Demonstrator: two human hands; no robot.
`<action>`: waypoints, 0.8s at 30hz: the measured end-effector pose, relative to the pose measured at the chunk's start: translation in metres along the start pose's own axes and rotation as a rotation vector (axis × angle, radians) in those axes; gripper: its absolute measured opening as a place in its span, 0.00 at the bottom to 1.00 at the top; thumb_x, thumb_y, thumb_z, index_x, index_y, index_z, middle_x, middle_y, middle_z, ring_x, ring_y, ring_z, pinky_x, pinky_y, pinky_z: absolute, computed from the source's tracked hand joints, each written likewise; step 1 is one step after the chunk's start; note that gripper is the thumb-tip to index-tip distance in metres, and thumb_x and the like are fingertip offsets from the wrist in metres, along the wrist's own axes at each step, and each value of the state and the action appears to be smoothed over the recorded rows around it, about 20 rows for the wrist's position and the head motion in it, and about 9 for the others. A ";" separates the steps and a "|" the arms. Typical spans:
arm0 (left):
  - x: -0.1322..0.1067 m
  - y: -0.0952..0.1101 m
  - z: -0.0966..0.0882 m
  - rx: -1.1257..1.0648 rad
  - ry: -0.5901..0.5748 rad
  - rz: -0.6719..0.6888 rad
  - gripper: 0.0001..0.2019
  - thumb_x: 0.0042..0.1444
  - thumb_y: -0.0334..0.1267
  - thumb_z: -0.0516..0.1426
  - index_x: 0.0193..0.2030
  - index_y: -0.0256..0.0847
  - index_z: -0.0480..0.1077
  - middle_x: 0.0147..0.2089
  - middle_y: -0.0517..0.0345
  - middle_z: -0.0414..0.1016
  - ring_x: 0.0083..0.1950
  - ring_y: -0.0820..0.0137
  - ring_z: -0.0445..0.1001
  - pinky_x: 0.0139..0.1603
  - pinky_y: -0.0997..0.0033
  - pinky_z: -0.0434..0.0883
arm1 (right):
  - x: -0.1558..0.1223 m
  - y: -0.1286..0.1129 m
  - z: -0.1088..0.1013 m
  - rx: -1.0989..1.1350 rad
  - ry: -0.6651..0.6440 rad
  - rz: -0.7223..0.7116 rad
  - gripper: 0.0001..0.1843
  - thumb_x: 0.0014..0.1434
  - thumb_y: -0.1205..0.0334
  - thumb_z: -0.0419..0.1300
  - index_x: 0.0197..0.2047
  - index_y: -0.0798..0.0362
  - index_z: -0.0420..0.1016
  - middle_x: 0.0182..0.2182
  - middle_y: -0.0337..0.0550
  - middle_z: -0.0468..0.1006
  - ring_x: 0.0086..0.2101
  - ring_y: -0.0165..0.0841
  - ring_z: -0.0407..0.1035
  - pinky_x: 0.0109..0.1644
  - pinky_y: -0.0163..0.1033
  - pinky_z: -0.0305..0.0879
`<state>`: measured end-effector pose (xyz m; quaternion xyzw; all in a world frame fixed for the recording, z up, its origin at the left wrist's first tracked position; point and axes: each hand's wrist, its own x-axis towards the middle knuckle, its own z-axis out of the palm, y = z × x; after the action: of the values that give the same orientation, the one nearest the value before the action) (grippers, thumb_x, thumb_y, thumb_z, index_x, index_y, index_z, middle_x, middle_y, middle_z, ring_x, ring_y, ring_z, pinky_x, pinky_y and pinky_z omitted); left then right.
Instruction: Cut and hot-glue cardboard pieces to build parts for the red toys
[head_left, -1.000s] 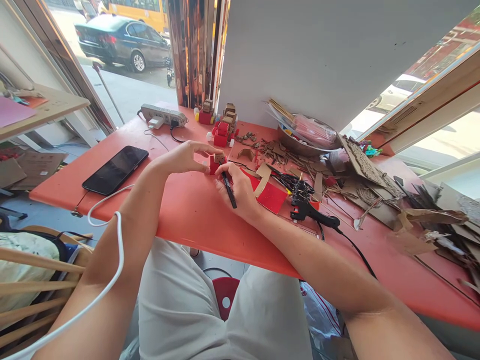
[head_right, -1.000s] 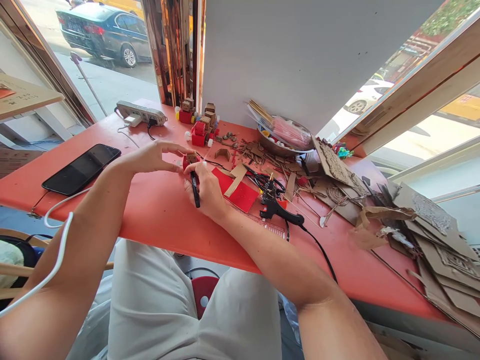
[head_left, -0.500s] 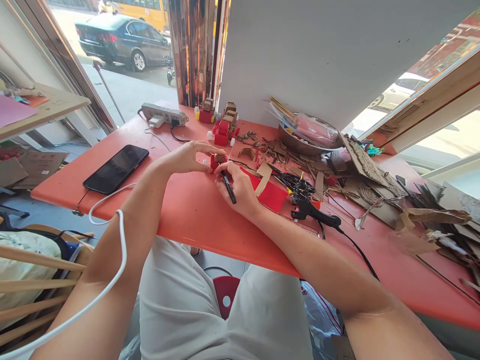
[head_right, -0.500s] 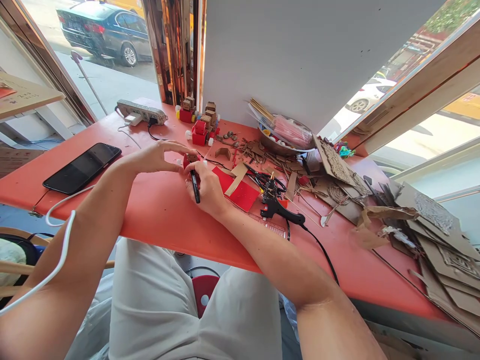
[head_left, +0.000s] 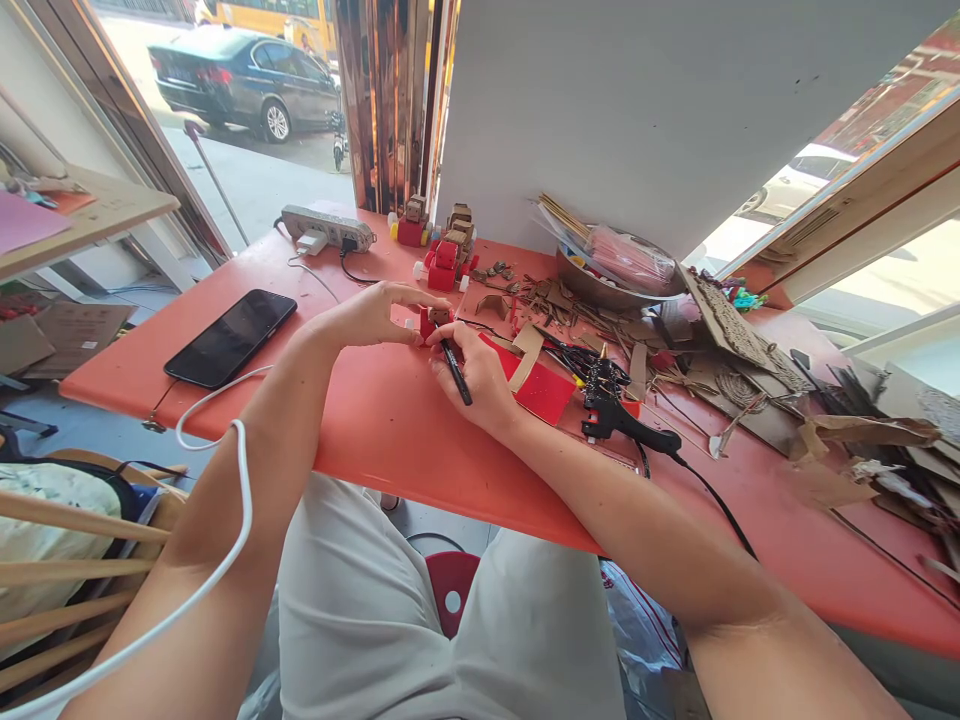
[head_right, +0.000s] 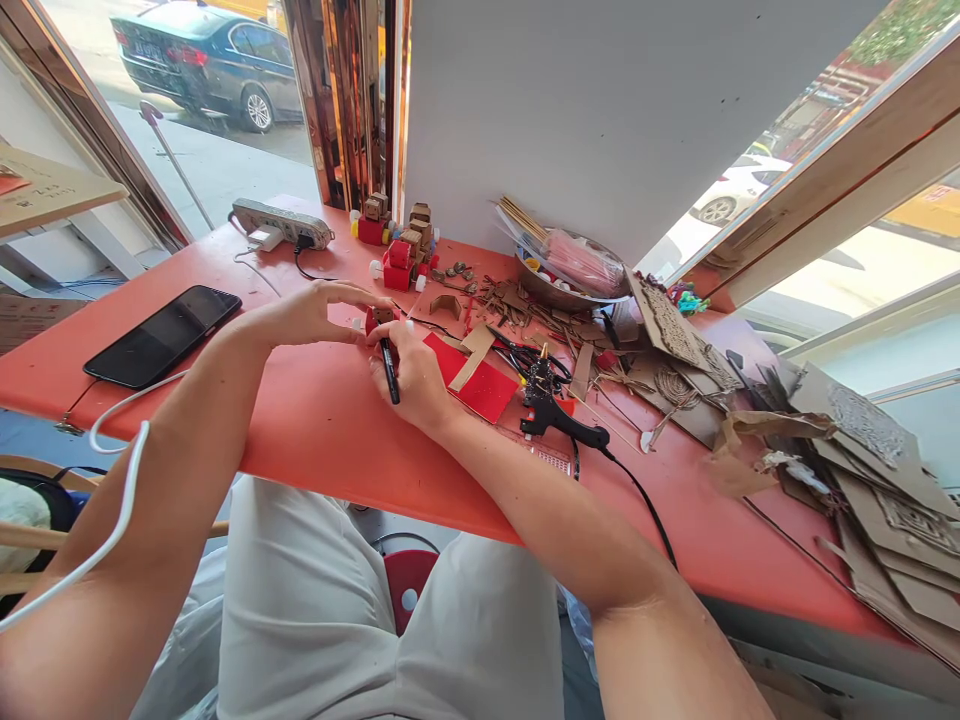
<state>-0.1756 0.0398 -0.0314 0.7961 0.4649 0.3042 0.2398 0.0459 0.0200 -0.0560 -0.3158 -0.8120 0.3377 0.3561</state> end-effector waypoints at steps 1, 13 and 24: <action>0.000 0.000 0.000 -0.002 -0.001 -0.001 0.26 0.52 0.37 0.68 0.60 0.49 0.83 0.60 0.54 0.86 0.61 0.58 0.83 0.66 0.58 0.77 | 0.000 0.000 0.000 -0.002 -0.001 0.000 0.08 0.58 0.61 0.57 0.42 0.47 0.71 0.35 0.40 0.78 0.35 0.37 0.71 0.44 0.41 0.68; 0.000 0.000 0.002 -0.036 0.016 -0.012 0.27 0.50 0.39 0.68 0.60 0.51 0.83 0.61 0.56 0.86 0.63 0.56 0.82 0.67 0.57 0.77 | 0.000 -0.003 -0.001 0.000 0.014 0.032 0.06 0.57 0.62 0.57 0.40 0.46 0.70 0.34 0.40 0.79 0.34 0.37 0.72 0.43 0.40 0.69; 0.000 0.001 0.001 -0.023 0.017 -0.015 0.26 0.50 0.42 0.68 0.59 0.51 0.84 0.60 0.57 0.87 0.62 0.55 0.82 0.66 0.56 0.77 | -0.001 -0.005 -0.003 0.005 0.027 0.043 0.08 0.55 0.61 0.56 0.41 0.46 0.68 0.35 0.40 0.78 0.35 0.38 0.73 0.43 0.41 0.69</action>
<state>-0.1742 0.0393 -0.0318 0.7873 0.4693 0.3143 0.2472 0.0479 0.0176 -0.0511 -0.3368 -0.7993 0.3430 0.3606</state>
